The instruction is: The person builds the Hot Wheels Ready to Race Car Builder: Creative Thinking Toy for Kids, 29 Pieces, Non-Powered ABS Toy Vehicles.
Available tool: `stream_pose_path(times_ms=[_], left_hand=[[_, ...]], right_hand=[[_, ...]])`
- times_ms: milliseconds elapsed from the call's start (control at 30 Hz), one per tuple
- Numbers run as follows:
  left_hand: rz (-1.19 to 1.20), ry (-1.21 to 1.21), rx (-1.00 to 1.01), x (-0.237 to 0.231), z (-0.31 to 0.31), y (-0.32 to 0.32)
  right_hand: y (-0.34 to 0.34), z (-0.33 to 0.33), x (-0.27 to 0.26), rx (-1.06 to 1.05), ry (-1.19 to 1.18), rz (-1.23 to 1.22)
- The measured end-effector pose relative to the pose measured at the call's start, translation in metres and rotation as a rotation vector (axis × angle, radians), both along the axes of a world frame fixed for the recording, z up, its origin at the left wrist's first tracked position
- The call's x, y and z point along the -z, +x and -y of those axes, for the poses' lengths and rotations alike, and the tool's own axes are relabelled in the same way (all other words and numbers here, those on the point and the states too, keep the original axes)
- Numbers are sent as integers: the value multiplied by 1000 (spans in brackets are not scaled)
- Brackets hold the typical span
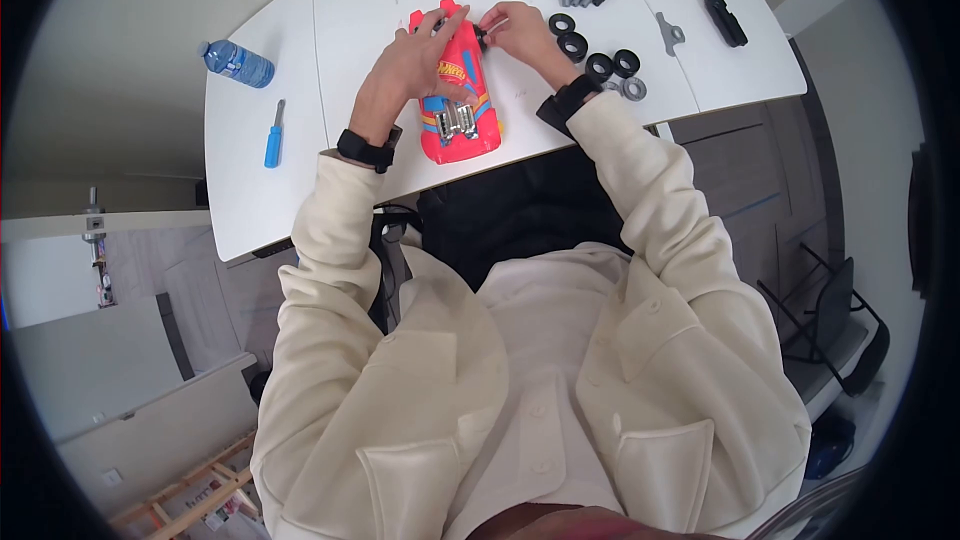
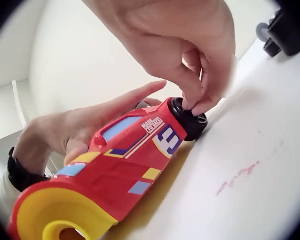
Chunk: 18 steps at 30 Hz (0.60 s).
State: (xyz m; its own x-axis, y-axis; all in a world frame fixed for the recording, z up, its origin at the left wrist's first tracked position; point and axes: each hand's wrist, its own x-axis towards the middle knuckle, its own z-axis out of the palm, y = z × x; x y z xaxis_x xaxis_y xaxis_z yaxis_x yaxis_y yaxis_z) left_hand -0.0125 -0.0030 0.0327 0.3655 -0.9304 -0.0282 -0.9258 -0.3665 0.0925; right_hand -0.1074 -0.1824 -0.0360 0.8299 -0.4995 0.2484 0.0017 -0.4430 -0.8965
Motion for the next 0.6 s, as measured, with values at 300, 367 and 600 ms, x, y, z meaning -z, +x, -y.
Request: stream_pose_path(times_ms=[300,367,600], left_hand=[[-73,-16,-18,0,1,-4],[-68,-27,-13,2,-1,-3],[-39,-15,10,-2,4,-6]], right_hand=[[-1,6,-3,3,-8,-411],[-1,11,5,45,-108,-232],[-5,7,8,-8,11,-98]])
